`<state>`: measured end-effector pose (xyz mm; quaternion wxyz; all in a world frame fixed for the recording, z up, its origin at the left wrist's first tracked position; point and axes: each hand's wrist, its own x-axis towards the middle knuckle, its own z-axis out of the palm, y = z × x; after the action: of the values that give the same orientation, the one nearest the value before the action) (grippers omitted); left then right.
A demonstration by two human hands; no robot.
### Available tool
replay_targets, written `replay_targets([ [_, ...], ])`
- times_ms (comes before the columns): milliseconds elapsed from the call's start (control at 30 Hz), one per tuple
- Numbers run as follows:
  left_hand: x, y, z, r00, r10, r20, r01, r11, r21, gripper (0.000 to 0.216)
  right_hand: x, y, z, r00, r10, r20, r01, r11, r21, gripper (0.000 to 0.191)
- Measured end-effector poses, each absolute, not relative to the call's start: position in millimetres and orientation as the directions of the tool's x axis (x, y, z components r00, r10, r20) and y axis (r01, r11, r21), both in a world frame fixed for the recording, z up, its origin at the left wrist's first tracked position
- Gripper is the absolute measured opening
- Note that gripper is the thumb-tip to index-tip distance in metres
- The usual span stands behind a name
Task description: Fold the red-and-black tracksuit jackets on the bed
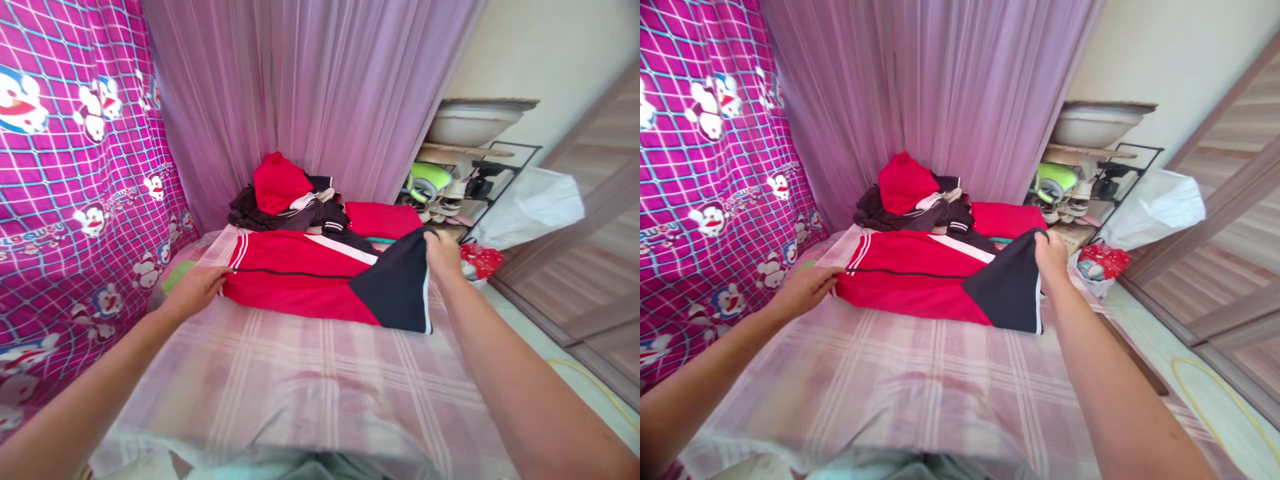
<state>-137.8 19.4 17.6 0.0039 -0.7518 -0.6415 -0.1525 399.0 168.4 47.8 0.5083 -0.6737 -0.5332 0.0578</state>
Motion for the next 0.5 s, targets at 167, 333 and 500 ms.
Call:
replay_targets([
  [167,-127.4,84.0,33.8,-0.021,0.967,0.255,0.99,-0.015,0.139,0.042,381.4,214.9,52.5,0.378,0.869,0.319,0.673,-0.021,-0.739,0.049],
  [333,-129.7,84.7,-6.0,-0.209,0.955,0.21,0.947,0.144,0.287,0.052,399.9,188.0,6.4,0.233,0.943,0.238,0.831,-0.066,-0.552,0.043],
  [500,-143.3,60.1,-30.6,-0.325,0.922,0.212,0.854,0.19,0.484,0.052,437.7,114.5,-34.1,0.258,0.956,0.137,0.893,-0.182,-0.412,0.042],
])
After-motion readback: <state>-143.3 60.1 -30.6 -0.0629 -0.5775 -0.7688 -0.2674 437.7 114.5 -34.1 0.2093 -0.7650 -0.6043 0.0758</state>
